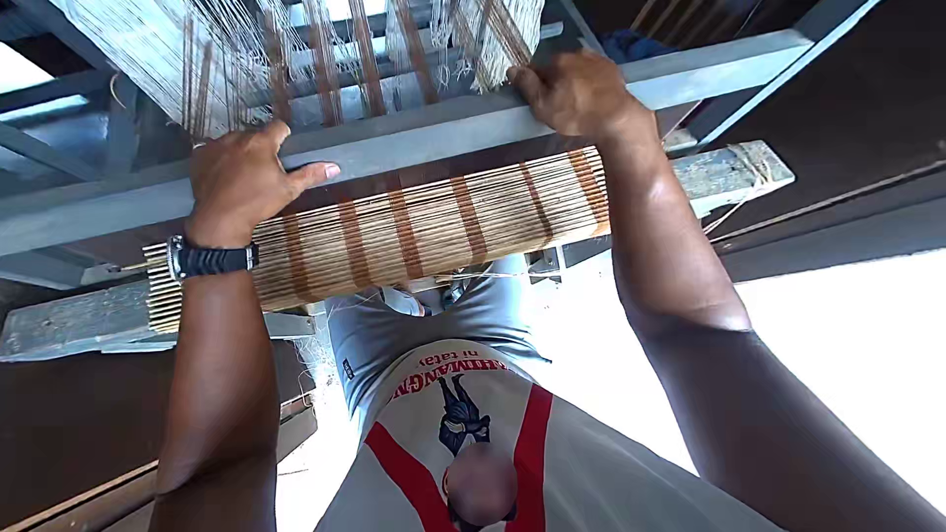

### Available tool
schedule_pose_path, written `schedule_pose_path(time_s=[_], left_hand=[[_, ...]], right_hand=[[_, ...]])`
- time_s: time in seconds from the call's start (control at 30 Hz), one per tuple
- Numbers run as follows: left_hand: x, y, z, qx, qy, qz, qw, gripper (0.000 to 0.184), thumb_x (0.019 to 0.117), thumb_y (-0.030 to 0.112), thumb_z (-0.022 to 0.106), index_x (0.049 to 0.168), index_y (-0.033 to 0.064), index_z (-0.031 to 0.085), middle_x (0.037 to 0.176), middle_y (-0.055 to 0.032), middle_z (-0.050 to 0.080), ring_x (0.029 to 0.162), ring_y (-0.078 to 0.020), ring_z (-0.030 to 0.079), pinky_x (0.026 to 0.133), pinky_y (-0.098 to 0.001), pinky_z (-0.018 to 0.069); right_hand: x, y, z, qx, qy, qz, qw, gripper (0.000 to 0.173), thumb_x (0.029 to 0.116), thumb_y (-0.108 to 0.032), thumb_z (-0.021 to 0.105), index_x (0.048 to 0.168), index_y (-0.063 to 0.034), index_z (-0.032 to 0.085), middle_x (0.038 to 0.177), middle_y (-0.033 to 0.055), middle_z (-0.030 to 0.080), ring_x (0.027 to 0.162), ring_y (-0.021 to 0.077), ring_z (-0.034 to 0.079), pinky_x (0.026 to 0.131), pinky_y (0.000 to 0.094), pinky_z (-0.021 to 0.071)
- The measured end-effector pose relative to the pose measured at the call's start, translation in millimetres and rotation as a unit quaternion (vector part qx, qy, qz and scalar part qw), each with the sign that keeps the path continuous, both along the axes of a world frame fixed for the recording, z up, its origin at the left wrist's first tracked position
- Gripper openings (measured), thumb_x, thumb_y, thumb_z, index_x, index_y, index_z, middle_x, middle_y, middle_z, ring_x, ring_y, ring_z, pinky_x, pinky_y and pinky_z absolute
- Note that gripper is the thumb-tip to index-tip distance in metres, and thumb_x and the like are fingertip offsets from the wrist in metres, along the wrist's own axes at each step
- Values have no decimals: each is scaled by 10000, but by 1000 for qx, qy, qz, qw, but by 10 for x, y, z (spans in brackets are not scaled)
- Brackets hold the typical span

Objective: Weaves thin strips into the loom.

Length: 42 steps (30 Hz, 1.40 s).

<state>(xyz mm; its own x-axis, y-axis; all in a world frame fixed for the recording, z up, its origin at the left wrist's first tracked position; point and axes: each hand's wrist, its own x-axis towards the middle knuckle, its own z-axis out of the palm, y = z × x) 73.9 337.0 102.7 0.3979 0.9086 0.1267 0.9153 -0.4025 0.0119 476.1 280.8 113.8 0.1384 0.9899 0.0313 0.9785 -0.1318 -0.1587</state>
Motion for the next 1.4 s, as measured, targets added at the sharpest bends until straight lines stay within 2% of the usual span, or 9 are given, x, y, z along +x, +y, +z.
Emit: schedule_pose_path(time_s=[0.23,0.33,0.4,0.47,0.73,0.9,1.07,1.13,1.4], left_hand=[[27,-18,22,-10,-13,16,1000,894,854,842,531,1247,41,598,1072,-340,660,1060,-581,626,841,-781,436],[15,-54,-5,-18,-21,21,999,922,846,858,520,1307,63,584,1159,-340,651,1129,-580,608,888,-799,422],[-7,-129,-27,-20,-25,22,999,919,847,848,536,1351,79,574,1195,-334,645,1156,-575,599,903,-800,421],[-1,-80,2,7,-30,16,999,895,836,853,544,1270,73,598,1112,-320,659,1092,-565,620,854,-778,443],[-12,41,-113,49,-43,0,998,843,817,846,573,1137,68,629,942,-267,672,899,-519,666,696,-722,472],[21,138,-105,40,-42,7,998,844,829,844,564,1159,70,624,996,-277,677,981,-519,660,779,-727,471],[-8,-177,-80,3,-45,16,999,874,830,856,544,1233,83,606,1103,-294,667,1092,-543,627,854,-757,451],[-5,-145,-51,23,-48,14,998,870,824,856,554,1224,86,613,1071,-292,672,1043,-548,641,813,-758,465],[-7,71,-150,73,-56,-8,996,833,819,844,579,1151,85,657,1010,-241,694,954,-489,677,732,-707,489]], right_hand=[[-61,-35,25,5,9,-26,1000,738,1072,-577,210,1051,-15,688,1182,274,676,1216,471,610,927,725,431],[-29,-5,-40,4,10,-21,1000,731,1073,-576,212,1152,-29,691,1252,272,664,1255,473,595,962,743,425],[-52,-86,-73,7,7,-16,1000,732,1080,-562,203,1139,-10,681,1242,287,664,1248,489,598,965,753,425],[-69,-91,17,20,4,-18,1000,717,1088,-536,208,1066,4,679,1177,293,674,1218,492,605,965,737,418],[-16,61,-62,30,-9,-32,999,651,1046,-534,262,924,-38,667,988,281,695,1031,521,660,754,735,435],[-22,153,-101,41,-13,-39,998,663,1053,-517,240,962,-22,671,1044,288,696,1098,513,648,822,736,435],[-130,-215,-95,27,-11,-42,999,675,1076,-484,213,1042,17,665,1151,318,674,1205,516,607,939,728,422],[-121,-189,-60,50,-11,-35,998,663,1084,-467,230,1018,22,672,1113,320,681,1175,522,616,947,727,420],[-18,28,-131,81,-16,-39,996,650,1048,-501,268,907,-16,677,957,289,699,1016,524,665,789,730,444]])
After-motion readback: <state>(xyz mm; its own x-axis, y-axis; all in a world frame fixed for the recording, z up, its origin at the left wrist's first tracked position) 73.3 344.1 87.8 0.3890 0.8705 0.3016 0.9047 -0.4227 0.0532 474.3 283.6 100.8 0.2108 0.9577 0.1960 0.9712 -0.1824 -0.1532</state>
